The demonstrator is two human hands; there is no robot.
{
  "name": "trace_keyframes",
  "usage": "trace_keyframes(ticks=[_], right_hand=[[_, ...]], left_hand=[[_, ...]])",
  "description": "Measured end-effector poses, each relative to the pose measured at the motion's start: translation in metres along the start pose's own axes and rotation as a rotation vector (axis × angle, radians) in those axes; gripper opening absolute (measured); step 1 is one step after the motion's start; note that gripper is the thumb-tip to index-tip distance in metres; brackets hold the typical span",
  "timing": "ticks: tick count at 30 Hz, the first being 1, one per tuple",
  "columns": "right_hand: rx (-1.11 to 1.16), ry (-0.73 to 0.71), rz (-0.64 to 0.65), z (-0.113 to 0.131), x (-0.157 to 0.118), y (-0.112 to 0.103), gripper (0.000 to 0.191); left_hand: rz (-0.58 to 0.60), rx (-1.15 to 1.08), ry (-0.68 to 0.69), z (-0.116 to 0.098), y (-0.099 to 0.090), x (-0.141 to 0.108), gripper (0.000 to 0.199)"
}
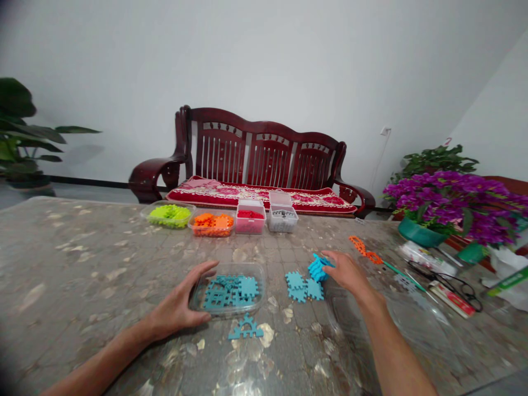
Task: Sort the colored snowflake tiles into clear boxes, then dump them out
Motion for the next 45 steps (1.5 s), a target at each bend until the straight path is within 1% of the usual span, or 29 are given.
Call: trace_keyframes(ticks=[3, 6, 8, 11, 13, 15, 18, 21, 23, 25, 27, 30, 32, 35, 37, 40, 43, 45], right_hand=[[-0.108, 0.004, -0.004, 0.011, -0.002, 0.000, 0.049], [-0.160, 0.020, -0.015, 0.019, -0.004, -0.001, 0.049], [-0.156, 0.023, -0.034, 0.024, -0.005, -0.004, 0.050], [-0.060, 0.054, -0.067, 0.035, -0.010, -0.006, 0.053], [0.030, 0.053, -0.063, 0.051, -0.018, -0.002, 0.055], [0.077, 0.023, -0.043, 0.075, -0.029, 0.007, 0.052], [0.076, -0.035, -0.001, 0.110, -0.046, 0.026, 0.041], [0.072, -0.115, 0.061, 0.130, -0.054, 0.038, 0.033], [0.052, -0.180, 0.057, 0.133, -0.052, 0.037, 0.037], [0.015, -0.273, 0.057, 0.133, -0.049, 0.033, 0.049], [-0.009, -0.378, 0.117, 0.134, -0.048, 0.030, 0.058], [-0.029, -0.464, 0.196, 0.136, -0.051, 0.029, 0.062], [-0.061, -0.477, 0.194, 0.139, -0.053, 0.028, 0.059], [-0.146, -0.489, 0.179, 0.145, -0.054, 0.029, 0.047], [-0.210, -0.507, 0.161, 0.149, -0.055, 0.032, 0.038], [-0.259, -0.547, 0.112, 0.152, -0.056, 0.037, 0.033], [-0.265, -0.546, 0.079, 0.145, -0.056, 0.039, 0.032], [-0.262, -0.492, 0.047, 0.135, -0.053, 0.035, 0.033]], left_hand=[[-0.003, -0.004, 0.004, -0.001, 0.000, 0.001, 0.095], [-0.003, -0.010, 0.007, -0.002, 0.000, 0.001, 0.095], [-0.004, -0.015, 0.008, -0.003, 0.000, 0.001, 0.095], [-0.012, -0.022, 0.007, -0.004, 0.000, 0.001, 0.094], [-0.016, -0.024, 0.004, -0.005, 0.000, 0.001, 0.093], [-0.016, -0.024, 0.001, -0.005, 0.000, 0.001, 0.093], [-0.012, -0.019, 0.003, -0.004, 0.000, 0.001, 0.093], [-0.009, -0.015, 0.003, -0.003, 0.000, 0.001, 0.094], [-0.008, -0.016, 0.000, -0.004, 0.000, 0.001, 0.094], [-0.009, -0.019, 0.000, -0.005, 0.001, 0.001, 0.094], [-0.014, -0.021, 0.004, -0.007, 0.001, 0.001, 0.093], [-0.030, -0.014, 0.015, -0.009, 0.000, 0.001, 0.094], [-0.053, -0.004, 0.024, -0.010, -0.001, 0.001, 0.094], [-0.079, 0.006, 0.041, -0.012, -0.003, 0.001, 0.095], [-0.076, 0.005, 0.047, -0.012, -0.003, 0.002, 0.095], [-0.063, 0.005, 0.047, -0.011, -0.003, 0.002, 0.094], [-0.063, 0.014, 0.046, -0.010, -0.002, 0.001, 0.093], [-0.067, 0.018, 0.047, -0.011, -0.002, 0.001, 0.093]])
Point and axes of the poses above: each hand's wrist, its own x-axis towards the middle knuckle, its own y-axis out of the palm, z = x × y, the point moved 4 cm from there along x, towards the middle knuckle, and after that the axes turned 13 degrees about -x, right-handed, at the moved point
